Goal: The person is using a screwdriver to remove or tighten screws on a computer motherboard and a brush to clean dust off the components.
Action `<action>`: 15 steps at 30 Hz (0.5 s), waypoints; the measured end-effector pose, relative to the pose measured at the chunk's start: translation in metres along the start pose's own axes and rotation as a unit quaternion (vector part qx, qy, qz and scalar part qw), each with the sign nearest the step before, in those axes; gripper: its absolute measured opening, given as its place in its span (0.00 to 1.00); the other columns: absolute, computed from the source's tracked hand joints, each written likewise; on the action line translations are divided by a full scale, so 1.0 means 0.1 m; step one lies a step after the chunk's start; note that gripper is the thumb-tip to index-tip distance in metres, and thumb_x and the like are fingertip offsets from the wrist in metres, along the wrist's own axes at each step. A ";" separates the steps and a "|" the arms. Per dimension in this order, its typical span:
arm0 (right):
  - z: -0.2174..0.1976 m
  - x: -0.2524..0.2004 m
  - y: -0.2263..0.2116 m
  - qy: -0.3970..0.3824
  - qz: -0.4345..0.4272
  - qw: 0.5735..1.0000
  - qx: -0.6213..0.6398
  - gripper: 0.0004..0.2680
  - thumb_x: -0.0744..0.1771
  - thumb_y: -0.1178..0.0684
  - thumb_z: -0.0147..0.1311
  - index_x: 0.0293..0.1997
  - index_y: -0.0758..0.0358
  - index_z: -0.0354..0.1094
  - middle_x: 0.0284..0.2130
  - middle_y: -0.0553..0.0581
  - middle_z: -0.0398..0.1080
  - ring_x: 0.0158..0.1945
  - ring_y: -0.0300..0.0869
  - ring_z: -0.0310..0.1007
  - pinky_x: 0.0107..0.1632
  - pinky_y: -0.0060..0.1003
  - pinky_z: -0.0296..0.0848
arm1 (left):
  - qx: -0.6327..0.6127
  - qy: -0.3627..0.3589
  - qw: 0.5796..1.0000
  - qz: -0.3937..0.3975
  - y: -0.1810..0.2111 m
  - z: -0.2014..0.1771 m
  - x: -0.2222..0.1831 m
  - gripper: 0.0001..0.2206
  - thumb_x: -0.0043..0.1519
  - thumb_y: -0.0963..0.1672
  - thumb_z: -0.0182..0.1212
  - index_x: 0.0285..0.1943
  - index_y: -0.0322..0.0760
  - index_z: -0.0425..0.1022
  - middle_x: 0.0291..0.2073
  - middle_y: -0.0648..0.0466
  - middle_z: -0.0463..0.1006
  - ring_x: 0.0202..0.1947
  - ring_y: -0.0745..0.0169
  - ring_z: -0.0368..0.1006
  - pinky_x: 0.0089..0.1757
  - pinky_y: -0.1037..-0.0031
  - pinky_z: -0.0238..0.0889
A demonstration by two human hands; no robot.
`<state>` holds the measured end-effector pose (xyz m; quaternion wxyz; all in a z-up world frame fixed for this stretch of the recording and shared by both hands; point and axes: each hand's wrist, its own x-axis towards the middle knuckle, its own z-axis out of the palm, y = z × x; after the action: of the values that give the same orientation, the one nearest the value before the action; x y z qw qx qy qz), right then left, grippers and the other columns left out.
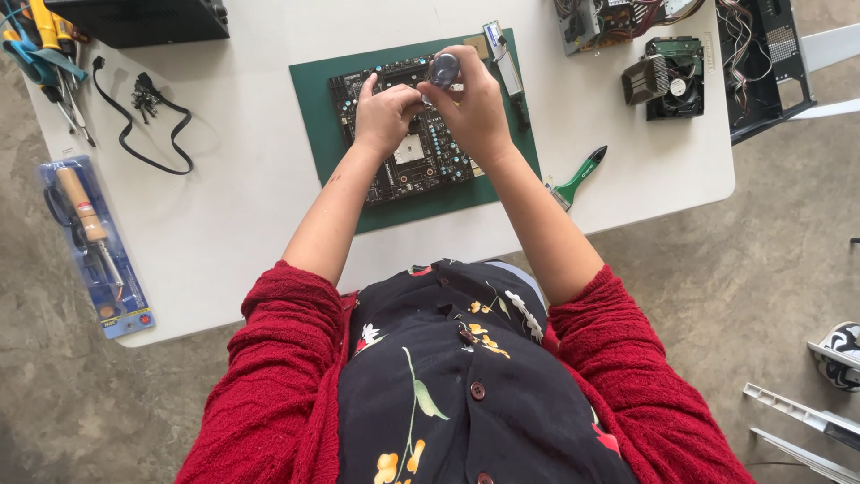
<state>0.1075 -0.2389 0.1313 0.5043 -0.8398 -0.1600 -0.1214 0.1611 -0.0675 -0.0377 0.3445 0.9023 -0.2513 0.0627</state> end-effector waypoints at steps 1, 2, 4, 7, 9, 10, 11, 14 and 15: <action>0.00 0.01 -0.02 0.001 0.000 1.000 -0.001 0.12 0.71 0.53 0.64 0.53 0.59 0.62 0.42 0.56 0.71 0.43 0.43 0.73 0.44 0.36 0.86 | 0.000 0.000 1.000 0.001 -0.01 0.02 -0.01 0.02 0.68 0.45 0.66 0.43 0.52 0.82 0.37 0.69 0.82 0.39 0.66 0.78 0.68 0.44 0.43; 0.01 0.01 -0.03 -0.001 0.002 1.000 0.000 0.11 0.71 0.53 0.64 0.52 0.59 0.62 0.40 0.56 0.69 0.43 0.43 0.72 0.44 0.36 0.86 | -0.001 0.006 1.000 -0.002 -0.02 0.03 -0.01 0.01 0.68 0.45 0.67 0.43 0.51 0.81 0.37 0.68 0.81 0.38 0.66 0.78 0.67 0.43 0.44; 0.00 0.03 -0.02 -0.001 0.004 1.000 0.001 0.11 0.71 0.53 0.64 0.52 0.59 0.61 0.39 0.56 0.68 0.42 0.43 0.72 0.44 0.35 0.86 | -0.003 0.011 1.000 -0.004 -0.02 0.03 -0.02 0.01 0.68 0.45 0.67 0.43 0.49 0.80 0.37 0.67 0.81 0.38 0.66 0.78 0.67 0.43 0.46; -0.05 0.09 0.03 -0.028 0.010 1.000 -0.002 0.12 0.70 0.55 0.65 0.53 0.58 0.62 0.39 0.56 0.71 0.42 0.42 0.72 0.44 0.35 0.86 | -0.023 -0.006 1.000 -0.021 -0.01 -0.01 -0.01 0.02 0.69 0.45 0.66 0.47 0.50 0.82 0.42 0.66 0.84 0.42 0.64 0.79 0.67 0.42 0.45; -0.13 0.15 0.03 -0.103 0.016 0.994 0.027 0.11 0.70 0.61 0.63 0.53 0.60 0.63 0.42 0.55 0.73 0.43 0.42 0.75 0.44 0.33 0.82 | -0.025 -0.023 0.999 -0.031 -0.03 -0.01 -0.01 0.03 0.68 0.46 0.65 0.48 0.51 0.83 0.42 0.65 0.84 0.43 0.63 0.78 0.67 0.43 0.43; -0.15 0.17 0.02 -0.104 0.016 0.994 0.028 0.11 0.70 0.61 0.63 0.53 0.60 0.63 0.42 0.55 0.73 0.43 0.42 0.75 0.44 0.33 0.82 | -0.025 -0.023 0.999 -0.032 0.02 -0.06 -0.01 0.03 0.68 0.46 0.65 0.48 0.51 0.83 0.42 0.65 0.84 0.43 0.63 0.78 0.67 0.43 0.43; -0.18 0.19 0.01 -0.117 0.025 0.992 0.034 0.10 0.70 0.61 0.63 0.53 0.59 0.63 0.43 0.55 0.72 0.44 0.41 0.74 0.45 0.33 0.80 | -0.035 -0.040 0.998 -0.043 0.06 -0.10 0.01 0.03 0.68 0.45 0.65 0.47 0.52 0.82 0.42 0.65 0.84 0.43 0.63 0.78 0.67 0.41 0.42; -0.27 0.27 0.04 -0.145 0.026 0.989 0.027 0.10 0.70 0.61 0.63 0.52 0.58 0.63 0.43 0.56 0.72 0.43 0.41 0.74 0.46 0.33 0.78 | -0.112 -0.097 0.987 -0.057 0.22 -0.35 0.09 0.19 0.66 0.49 0.66 0.63 0.44 0.69 0.59 0.54 0.74 0.57 0.54 0.72 0.66 0.45 0.49; -0.29 0.29 0.06 -0.160 0.018 0.987 0.015 0.11 0.70 0.61 0.64 0.53 0.57 0.64 0.42 0.57 0.72 0.41 0.41 0.74 0.47 0.34 0.77 | -0.175 -0.139 0.973 -0.061 0.28 -0.45 0.11 0.37 0.66 0.54 0.68 0.80 0.37 0.56 0.75 0.43 0.64 0.71 0.45 0.66 0.66 0.51 0.57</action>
<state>0.1352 -0.2630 0.1507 0.4870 -0.8434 -0.2256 0.0260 0.1591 -0.0603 0.0160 0.4624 0.8414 -0.2480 -0.1292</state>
